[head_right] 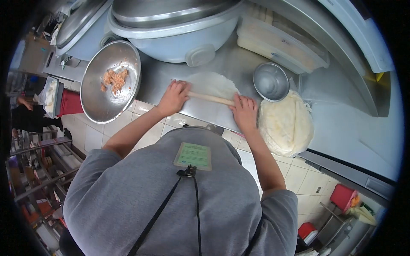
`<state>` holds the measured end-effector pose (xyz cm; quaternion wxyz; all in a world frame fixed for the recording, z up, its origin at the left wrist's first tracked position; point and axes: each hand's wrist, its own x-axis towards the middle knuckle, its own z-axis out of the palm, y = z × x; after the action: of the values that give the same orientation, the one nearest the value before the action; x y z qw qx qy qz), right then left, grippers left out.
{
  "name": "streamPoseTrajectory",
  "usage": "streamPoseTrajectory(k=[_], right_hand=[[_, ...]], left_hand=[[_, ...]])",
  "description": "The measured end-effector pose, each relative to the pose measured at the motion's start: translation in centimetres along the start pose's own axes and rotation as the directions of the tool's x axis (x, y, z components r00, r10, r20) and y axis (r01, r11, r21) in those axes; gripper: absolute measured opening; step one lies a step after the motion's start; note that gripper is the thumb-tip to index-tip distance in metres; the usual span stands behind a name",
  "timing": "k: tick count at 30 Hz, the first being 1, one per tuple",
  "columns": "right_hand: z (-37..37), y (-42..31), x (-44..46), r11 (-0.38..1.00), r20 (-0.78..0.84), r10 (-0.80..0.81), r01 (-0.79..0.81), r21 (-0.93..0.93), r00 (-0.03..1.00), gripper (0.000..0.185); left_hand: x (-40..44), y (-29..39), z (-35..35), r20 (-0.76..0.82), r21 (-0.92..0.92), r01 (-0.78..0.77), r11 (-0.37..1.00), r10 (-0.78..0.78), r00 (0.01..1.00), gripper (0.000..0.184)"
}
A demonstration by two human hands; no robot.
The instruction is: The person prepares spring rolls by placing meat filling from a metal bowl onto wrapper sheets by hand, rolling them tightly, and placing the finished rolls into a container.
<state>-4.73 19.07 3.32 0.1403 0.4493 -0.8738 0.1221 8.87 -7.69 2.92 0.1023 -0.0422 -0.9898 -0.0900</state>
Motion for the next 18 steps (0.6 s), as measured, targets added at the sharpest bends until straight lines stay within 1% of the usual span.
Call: streamPoseTrajectory(k=[1, 2, 3, 4, 5, 6, 7, 8, 9, 11, 12, 14, 15, 16, 17, 18], right_hand=[[0.1, -0.4, -0.4, 1.0, 0.001, 0.0, 0.0, 0.001, 1.0, 0.045], [0.5, -1.2, -0.8, 0.992, -0.031, -0.11, 0.111, 0.057, 0.993, 0.044], [1.0, -1.8, -1.2, 0.969, -0.068, -0.214, 0.22, 0.109, 0.974, 0.044], [1.8, -2.0, -1.4, 0.97, -0.066, -0.212, 0.218, 0.11, 0.975, 0.044], [2.7, -2.2, -1.4, 0.97, -0.043, -0.217, 0.22, 0.106, 0.975, 0.043], [3.4, -2.1, -1.1, 0.969, -0.02, -0.222, 0.223, 0.103, 0.975, 0.042], [3.8, -1.9, -0.3, 0.969, -0.022, -0.222, 0.223, 0.102, 0.975, 0.042], [4.2, -1.7, 0.6, 0.976, -0.018, -0.186, 0.187, 0.115, 0.982, 0.042], [4.4, -1.5, 1.2, 0.98, -0.013, -0.149, 0.149, 0.128, 0.989, 0.041], [4.6, -1.2, 2.1, 0.981, -0.015, -0.139, 0.14, 0.136, 0.99, 0.041], [4.6, -1.0, 2.6, 0.98, -0.02, -0.132, 0.133, 0.147, 0.991, 0.04], [4.3, -0.8, 3.2, 0.983, -0.016, -0.131, 0.132, 0.126, 0.991, 0.04], [4.1, -0.8, 3.5, 0.985, -0.009, -0.133, 0.133, 0.109, 0.991, 0.039], [3.7, -0.8, 3.9, 0.985, -0.011, -0.133, 0.133, 0.109, 0.991, 0.039], [3.3, -0.7, 4.3, 0.987, 0.0, -0.067, 0.066, 0.147, 0.998, 0.038], [3.0, -0.5, 4.5, 0.983, 0.014, -0.001, -0.002, 0.183, 1.0, 0.036]], left_hand=[[0.0, 0.7, 0.0, -0.074, 0.073, -0.058, 0.996, 0.063, 0.995, 0.053], [-0.2, 1.4, 0.2, -0.072, 0.072, -0.057, 0.996, 0.063, 0.995, 0.053], [-0.5, 2.3, 0.6, -0.001, -0.025, -0.161, 0.987, 0.161, 0.987, 0.054], [-0.5, 2.9, 1.0, 0.058, -0.128, -0.255, 0.958, 0.264, 0.963, 0.056], [-0.3, 3.2, 1.3, 0.085, -0.129, -0.268, 0.955, 0.28, 0.956, 0.059], [0.2, 3.0, 1.9, 0.085, -0.129, -0.268, 0.955, 0.28, 0.956, 0.059], [1.2, 2.4, 2.6, 0.093, -0.067, -0.258, 0.964, 0.264, 0.96, 0.059], [1.9, 1.9, 3.3, 0.1, -0.007, -0.248, 0.969, 0.247, 0.964, 0.059], [2.5, 1.9, 3.1, 0.101, -0.009, -0.25, 0.968, 0.25, 0.963, 0.059], [3.6, 2.0, 2.7, 0.058, 0.019, -0.192, 0.981, 0.191, 0.98, 0.058], [3.6, 2.2, 2.8, 0.054, 0.019, -0.196, 0.98, 0.195, 0.979, 0.058], [3.2, 2.7, 3.1, 0.059, -0.079, -0.225, 0.971, 0.229, 0.972, 0.056], [3.4, 2.5, 3.6, 0.059, -0.077, -0.224, 0.971, 0.229, 0.972, 0.056], [4.1, 2.1, 4.3, 0.078, -0.004, -0.22, 0.975, 0.22, 0.972, 0.057], [4.8, 1.5, 5.0, 0.097, 0.068, -0.218, 0.974, 0.211, 0.973, 0.058], [5.6, 1.2, 5.1, 0.096, 0.067, -0.221, 0.973, 0.214, 0.972, 0.058]])
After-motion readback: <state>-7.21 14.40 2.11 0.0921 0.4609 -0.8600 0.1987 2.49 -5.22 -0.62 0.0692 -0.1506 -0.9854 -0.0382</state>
